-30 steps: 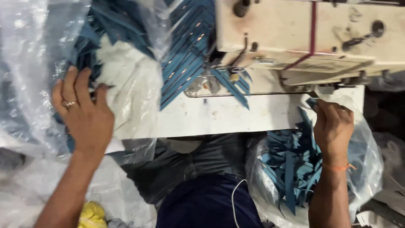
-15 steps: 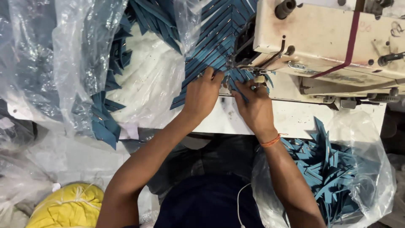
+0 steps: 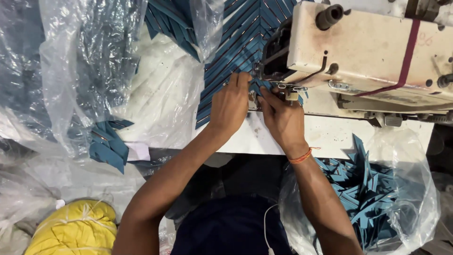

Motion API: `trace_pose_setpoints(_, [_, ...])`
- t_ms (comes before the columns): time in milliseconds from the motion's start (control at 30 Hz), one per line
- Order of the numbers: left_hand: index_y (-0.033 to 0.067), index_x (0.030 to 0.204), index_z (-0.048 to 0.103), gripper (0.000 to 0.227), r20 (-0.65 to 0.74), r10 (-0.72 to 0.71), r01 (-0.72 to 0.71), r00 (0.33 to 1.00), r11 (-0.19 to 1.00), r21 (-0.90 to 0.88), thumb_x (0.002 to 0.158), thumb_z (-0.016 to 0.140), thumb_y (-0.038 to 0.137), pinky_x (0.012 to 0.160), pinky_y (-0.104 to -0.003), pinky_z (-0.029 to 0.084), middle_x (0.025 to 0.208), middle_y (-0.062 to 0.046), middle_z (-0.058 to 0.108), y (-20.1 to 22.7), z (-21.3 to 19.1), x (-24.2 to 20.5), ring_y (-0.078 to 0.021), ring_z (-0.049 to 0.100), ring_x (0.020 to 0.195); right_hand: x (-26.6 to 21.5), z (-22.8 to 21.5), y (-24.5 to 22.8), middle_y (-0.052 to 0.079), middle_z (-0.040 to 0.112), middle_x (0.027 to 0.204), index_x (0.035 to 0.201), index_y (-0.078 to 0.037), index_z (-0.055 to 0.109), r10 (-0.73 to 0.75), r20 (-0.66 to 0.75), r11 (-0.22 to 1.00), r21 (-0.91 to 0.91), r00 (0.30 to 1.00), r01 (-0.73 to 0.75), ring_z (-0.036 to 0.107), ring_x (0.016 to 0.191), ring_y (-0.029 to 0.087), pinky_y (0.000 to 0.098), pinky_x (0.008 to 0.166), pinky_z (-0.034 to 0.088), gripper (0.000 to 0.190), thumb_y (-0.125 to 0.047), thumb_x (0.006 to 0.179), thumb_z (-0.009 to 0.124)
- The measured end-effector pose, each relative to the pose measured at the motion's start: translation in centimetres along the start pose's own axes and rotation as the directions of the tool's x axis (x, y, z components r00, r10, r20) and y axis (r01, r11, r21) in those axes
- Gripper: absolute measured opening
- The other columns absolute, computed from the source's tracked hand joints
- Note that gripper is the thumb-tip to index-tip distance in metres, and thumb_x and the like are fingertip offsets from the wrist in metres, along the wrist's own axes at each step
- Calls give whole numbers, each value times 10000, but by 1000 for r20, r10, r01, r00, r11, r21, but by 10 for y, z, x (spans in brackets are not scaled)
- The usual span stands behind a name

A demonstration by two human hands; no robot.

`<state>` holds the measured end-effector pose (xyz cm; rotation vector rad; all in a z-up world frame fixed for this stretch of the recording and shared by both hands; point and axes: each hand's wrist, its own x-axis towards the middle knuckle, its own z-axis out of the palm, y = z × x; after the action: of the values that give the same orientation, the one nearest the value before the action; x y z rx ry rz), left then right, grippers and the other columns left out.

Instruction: Stitching multiple blue fabric shoe components using an industrial sewing machine.

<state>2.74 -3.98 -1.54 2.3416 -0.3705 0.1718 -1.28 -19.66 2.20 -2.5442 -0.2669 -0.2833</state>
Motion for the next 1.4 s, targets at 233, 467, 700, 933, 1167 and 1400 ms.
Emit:
trace_pose_setpoints(233, [-4,1063,564,129,22,-36,35,999,999,38,942,607,8,539,-391,555,969,-172,662,0,3,8,-322,719,703,8,1,-2,146,715,961,1171,-33,769,45,15,998,46,999,-46,691,769,343,431,697,551,223,-93,956,757])
trace_pose_setpoints(467, [7,1007,542,86,-30,-2,3,1000,999,51,1018,593,76,543,-395,556,939,-171,636,0,6,16,-318,714,700,13,7,7,180,743,970,1132,-24,762,-24,-39,1000,-2,999,24,708,833,375,456,747,560,176,-84,968,740])
trace_pose_setpoints(700, [20,976,531,100,-41,-13,16,999,997,70,1020,588,90,575,-399,571,949,-172,629,1,6,27,-326,721,746,21,12,6,182,729,910,1041,-25,754,-43,-98,999,-10,994,42,701,822,396,462,744,552,102,-81,956,752])
trace_pose_setpoints(933, [0,1040,574,137,-12,-16,16,1000,998,61,1015,613,129,645,-444,569,986,-169,649,-31,-20,18,-334,714,817,-3,-32,15,159,745,1015,1060,-27,767,-120,-114,987,-122,986,106,678,946,390,473,859,520,230,-170,902,851])
trace_pose_setpoints(1167, [54,1257,666,343,-52,332,-233,942,756,612,917,628,69,1037,-438,467,1215,-123,611,-111,-120,23,-300,567,1154,-136,-123,83,169,719,1166,1186,-39,771,282,-213,824,-446,936,-350,682,1057,365,444,938,535,333,-218,921,862])
trace_pose_setpoints(1400, [62,1134,729,220,73,591,-504,804,611,610,935,665,128,1133,-438,438,1223,-105,603,-96,-127,36,-261,548,1259,-167,-126,120,147,756,1027,1090,-59,792,327,-266,768,-484,907,-419,697,976,358,449,812,543,128,-180,1056,770])
